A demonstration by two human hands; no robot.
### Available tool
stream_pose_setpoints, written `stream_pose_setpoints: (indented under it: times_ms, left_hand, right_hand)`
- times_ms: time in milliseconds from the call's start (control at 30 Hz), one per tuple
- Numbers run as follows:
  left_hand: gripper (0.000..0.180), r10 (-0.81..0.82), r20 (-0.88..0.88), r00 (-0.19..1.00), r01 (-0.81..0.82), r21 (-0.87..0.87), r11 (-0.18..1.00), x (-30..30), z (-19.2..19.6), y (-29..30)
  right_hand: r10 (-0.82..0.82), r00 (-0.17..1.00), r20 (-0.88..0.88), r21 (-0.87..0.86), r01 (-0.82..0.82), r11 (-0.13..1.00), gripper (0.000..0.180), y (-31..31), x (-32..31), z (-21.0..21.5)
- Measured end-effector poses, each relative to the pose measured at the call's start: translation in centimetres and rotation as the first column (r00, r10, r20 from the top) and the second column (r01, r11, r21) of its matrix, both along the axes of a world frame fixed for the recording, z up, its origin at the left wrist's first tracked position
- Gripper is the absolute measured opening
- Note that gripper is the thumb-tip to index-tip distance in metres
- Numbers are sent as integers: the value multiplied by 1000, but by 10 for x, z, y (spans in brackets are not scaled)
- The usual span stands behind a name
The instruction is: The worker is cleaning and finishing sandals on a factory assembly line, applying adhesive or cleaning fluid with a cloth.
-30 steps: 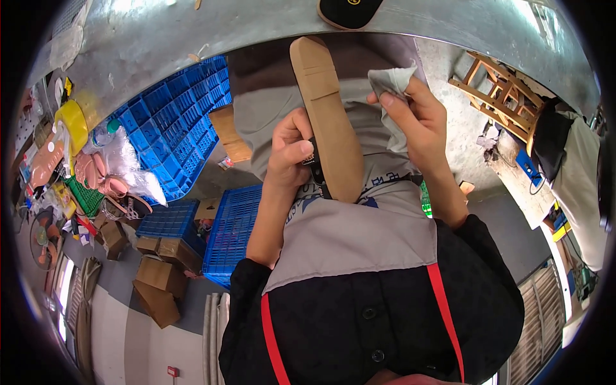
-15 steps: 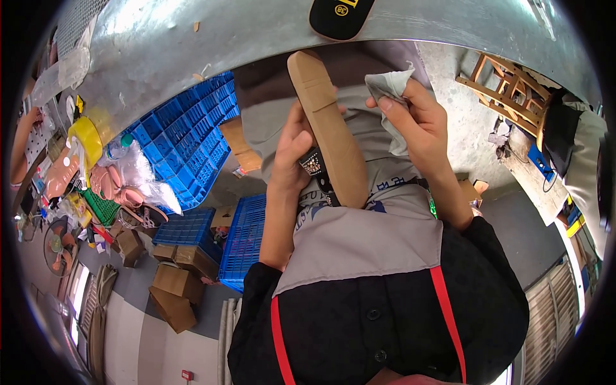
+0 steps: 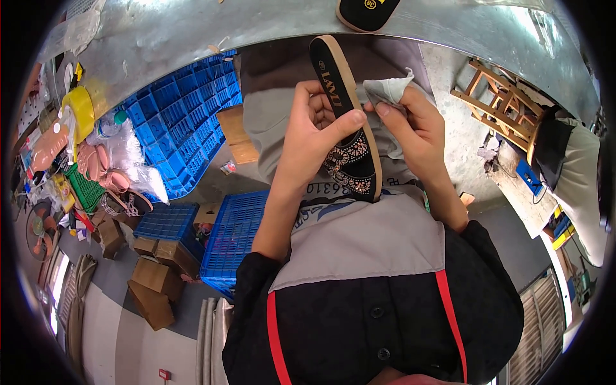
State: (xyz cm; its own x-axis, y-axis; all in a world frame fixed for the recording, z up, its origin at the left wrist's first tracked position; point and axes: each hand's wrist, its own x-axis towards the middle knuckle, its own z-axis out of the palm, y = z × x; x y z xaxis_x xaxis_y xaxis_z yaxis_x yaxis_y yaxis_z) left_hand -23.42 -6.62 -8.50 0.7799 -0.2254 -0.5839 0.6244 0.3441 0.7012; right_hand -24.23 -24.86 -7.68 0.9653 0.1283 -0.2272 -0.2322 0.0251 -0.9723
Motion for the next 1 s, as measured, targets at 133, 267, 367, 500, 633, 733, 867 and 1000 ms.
stream_pose_setpoints:
  times_ms: [133,267,367,500,633,733,867,1000]
  left_hand:
    - [58,-10,15,1000,10,12,1000,-1,-3,1]
    - [60,-12,13,1000,12,-14,1000,-1,-4,2]
    - [61,-22,12,1000,22,-30,999,-2,-8,2]
    - [63,-30,21,999,31,-50,998,-1,-10,1]
    - [61,7,12,1000,-6,-97,995,2,-7,0]
    - [60,-21,17,1000,23,-116,993,0,-11,2]
    - [53,-3,10,1000,5,-210,978,2,-20,6]
    - [43,70,-141,988,-126,-442,888,22,-32,15]
  right_hand:
    - [75,986,150,-176,-48,983,23,2,8,5]
    - [229,932,279,-473,-74,878,26,5,20,8]
    - [346,888,304,-665,-62,744,31,13,26,14]
    - [438,851,291,-813,-21,582,33,23,42,29]
    - [434,851,297,-825,0,565,35,32,60,28]
    - [452,851,268,-843,-20,537,36,33,69,23]
    - [461,866,195,-803,-129,582,31,33,73,26]
    - [471,823,317,-790,-46,612,35,24,63,23]
